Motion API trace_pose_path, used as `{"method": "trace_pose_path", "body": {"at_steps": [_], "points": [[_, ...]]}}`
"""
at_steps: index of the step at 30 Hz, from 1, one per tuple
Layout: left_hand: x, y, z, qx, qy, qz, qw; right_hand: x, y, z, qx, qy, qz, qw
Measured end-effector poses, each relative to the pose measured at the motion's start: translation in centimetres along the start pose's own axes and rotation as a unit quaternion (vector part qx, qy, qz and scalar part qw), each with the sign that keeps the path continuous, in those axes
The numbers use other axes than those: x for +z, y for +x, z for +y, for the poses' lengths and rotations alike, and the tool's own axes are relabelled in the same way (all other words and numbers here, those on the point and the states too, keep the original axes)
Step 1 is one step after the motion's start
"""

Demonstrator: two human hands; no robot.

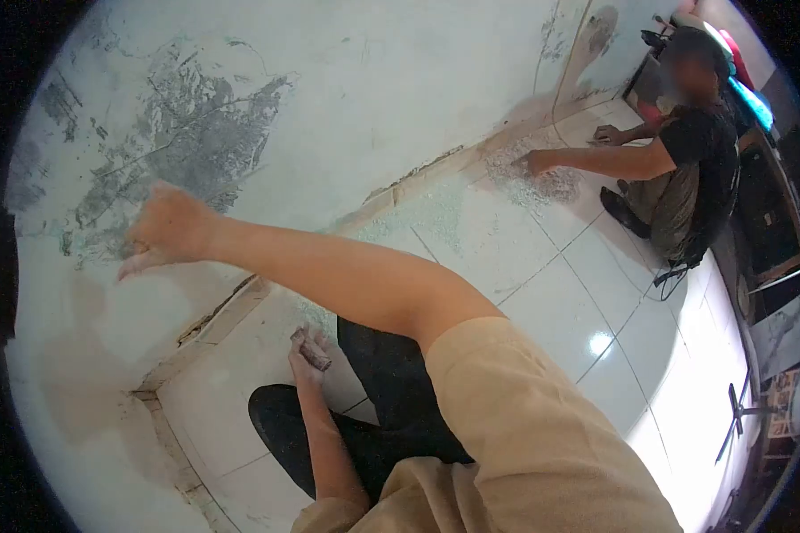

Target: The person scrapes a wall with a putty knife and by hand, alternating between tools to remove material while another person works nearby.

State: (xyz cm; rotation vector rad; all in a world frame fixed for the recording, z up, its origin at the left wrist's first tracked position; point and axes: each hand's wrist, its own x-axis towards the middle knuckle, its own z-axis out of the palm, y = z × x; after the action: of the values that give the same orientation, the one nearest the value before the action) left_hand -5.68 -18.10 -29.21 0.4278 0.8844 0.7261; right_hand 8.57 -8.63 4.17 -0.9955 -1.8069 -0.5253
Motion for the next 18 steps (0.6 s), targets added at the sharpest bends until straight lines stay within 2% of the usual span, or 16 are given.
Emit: {"method": "trace_pose_path", "body": {"at_steps": [1, 8, 10, 14, 16, 18], "points": [[-0.2, 0.1, 0.1, 0.003, -0.005, -0.003, 1.000, -0.1, -0.3, 0.4, 0.034, -0.017, -0.056, 0.998], [0.0, 0.0, -0.1, 0.006, -0.009, 0.004, 1.000, 0.4, 0.4, -0.5, -0.001, 0.020, 0.024, 0.999], [0.1, 0.0, 0.0, 0.014, 0.005, 0.014, 1.000, 0.2, -0.2, 0.5, 0.033, -0.001, -0.029, 0.999], [-0.3, 0.2, 0.4, 0.005, -0.012, 0.009, 1.000, -0.3, -0.2, 0.8, 0.067, -0.002, -0.063, 0.996], [-0.3, 0.3, 0.2, 0.004, 0.000, 0.004, 1.000, 0.7, 0.4, 0.1, 0.003, -0.010, 0.018, 1.000], [-0.2, 0.2, 0.0, -0.003, 0.013, 0.002, 1.000, 1.1, 0.4, 0.1, 0.006, -0.007, 0.026, 1.000]]}}
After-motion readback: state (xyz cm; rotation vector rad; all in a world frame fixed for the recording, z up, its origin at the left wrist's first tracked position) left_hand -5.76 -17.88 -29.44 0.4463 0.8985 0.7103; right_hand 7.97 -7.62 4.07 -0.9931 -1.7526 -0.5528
